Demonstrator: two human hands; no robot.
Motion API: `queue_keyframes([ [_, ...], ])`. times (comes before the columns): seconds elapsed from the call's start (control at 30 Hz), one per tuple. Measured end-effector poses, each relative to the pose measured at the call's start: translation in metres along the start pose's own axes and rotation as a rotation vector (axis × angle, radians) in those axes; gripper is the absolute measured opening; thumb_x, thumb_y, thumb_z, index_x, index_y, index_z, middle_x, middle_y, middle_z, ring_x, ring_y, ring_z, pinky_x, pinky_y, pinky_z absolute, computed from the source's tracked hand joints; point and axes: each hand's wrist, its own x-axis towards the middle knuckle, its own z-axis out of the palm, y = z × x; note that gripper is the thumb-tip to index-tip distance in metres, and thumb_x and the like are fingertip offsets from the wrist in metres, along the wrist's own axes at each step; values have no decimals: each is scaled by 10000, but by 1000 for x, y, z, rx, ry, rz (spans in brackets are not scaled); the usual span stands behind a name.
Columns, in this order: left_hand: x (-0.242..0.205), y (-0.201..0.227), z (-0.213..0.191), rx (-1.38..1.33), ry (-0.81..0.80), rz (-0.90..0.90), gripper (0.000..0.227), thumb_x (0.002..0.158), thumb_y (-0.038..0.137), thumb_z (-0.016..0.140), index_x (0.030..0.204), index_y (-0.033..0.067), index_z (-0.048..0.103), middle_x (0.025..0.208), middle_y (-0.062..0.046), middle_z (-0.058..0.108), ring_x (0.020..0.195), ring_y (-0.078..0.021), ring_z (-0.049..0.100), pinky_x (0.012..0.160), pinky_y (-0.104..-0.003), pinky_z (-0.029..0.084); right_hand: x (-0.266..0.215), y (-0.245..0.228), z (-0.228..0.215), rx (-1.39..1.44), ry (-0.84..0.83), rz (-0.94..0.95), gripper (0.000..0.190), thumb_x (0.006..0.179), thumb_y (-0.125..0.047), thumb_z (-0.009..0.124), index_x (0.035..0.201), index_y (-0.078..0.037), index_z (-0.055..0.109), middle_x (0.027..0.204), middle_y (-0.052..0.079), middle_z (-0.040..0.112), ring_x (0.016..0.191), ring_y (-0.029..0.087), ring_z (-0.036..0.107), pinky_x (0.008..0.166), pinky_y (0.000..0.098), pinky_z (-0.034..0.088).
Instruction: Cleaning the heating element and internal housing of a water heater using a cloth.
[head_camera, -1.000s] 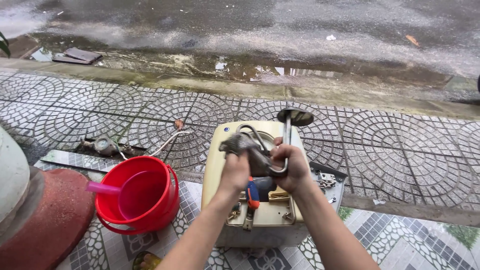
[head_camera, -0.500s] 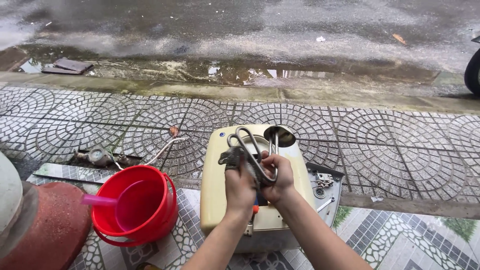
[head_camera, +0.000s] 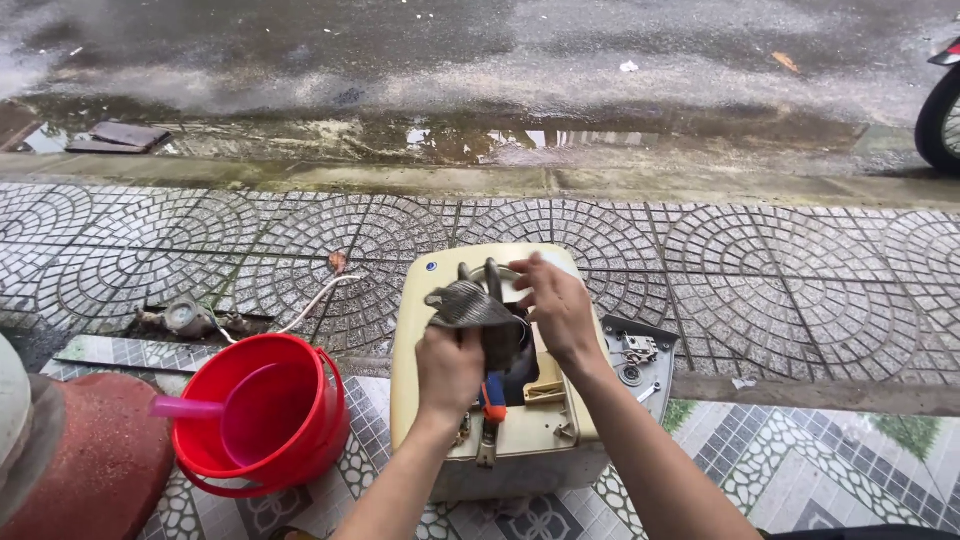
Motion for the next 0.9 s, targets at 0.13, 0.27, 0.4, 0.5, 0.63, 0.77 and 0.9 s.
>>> queue_keyframes([
  [0.13,-5,-42,35,156,-100,33,352,905,278,560,691,49,721,590,-112,688,729,-350,750,663,-453,584,-14,-19,5,-229,-76,-86,497,909,-591,658,1070,-142,797,825,74,752,720,202,736,639,352,621],
  [0.27,-9,-26,30,338,-227,244,231,835,115,557,643,6,623,568,-155,620,647,-365,690,580,-421,555,-12,-9,3,-345,-82,-87,467,729,-380,835,977,-9,696,699,107,652,762,287,689,749,440,563],
  [0.4,-13,-40,34,452,-307,308,160,835,70,579,683,28,612,576,-121,620,644,-338,688,569,-430,548,8,33,7,-303,-77,100,298,626,-244,759,844,-123,596,638,2,592,768,223,664,775,394,534],
  [0.5,-5,-39,29,457,-394,374,150,847,137,560,767,19,609,630,-169,658,716,-401,703,620,-547,564,20,70,11,-167,-57,138,251,622,-218,713,839,-155,605,638,-52,545,731,115,610,740,320,507],
  [0.63,9,-50,20,399,-504,293,143,751,91,614,821,42,729,649,-128,700,724,-366,711,682,-459,573,18,76,19,-164,-61,155,269,632,-187,700,878,-120,615,681,0,520,761,173,589,763,363,503],
  [0.77,9,-34,8,202,-535,141,212,732,114,658,897,163,783,739,-43,754,832,-264,730,781,-427,565,18,61,11,-42,-39,93,307,610,-110,693,906,-61,625,738,17,522,791,192,582,785,353,498],
  [0.9,13,-11,-23,50,-563,70,431,654,38,703,1025,222,821,903,-61,812,987,-223,728,941,-440,559,29,52,-12,360,59,88,268,553,86,600,724,-83,482,613,-12,375,531,135,469,536,261,417],
])
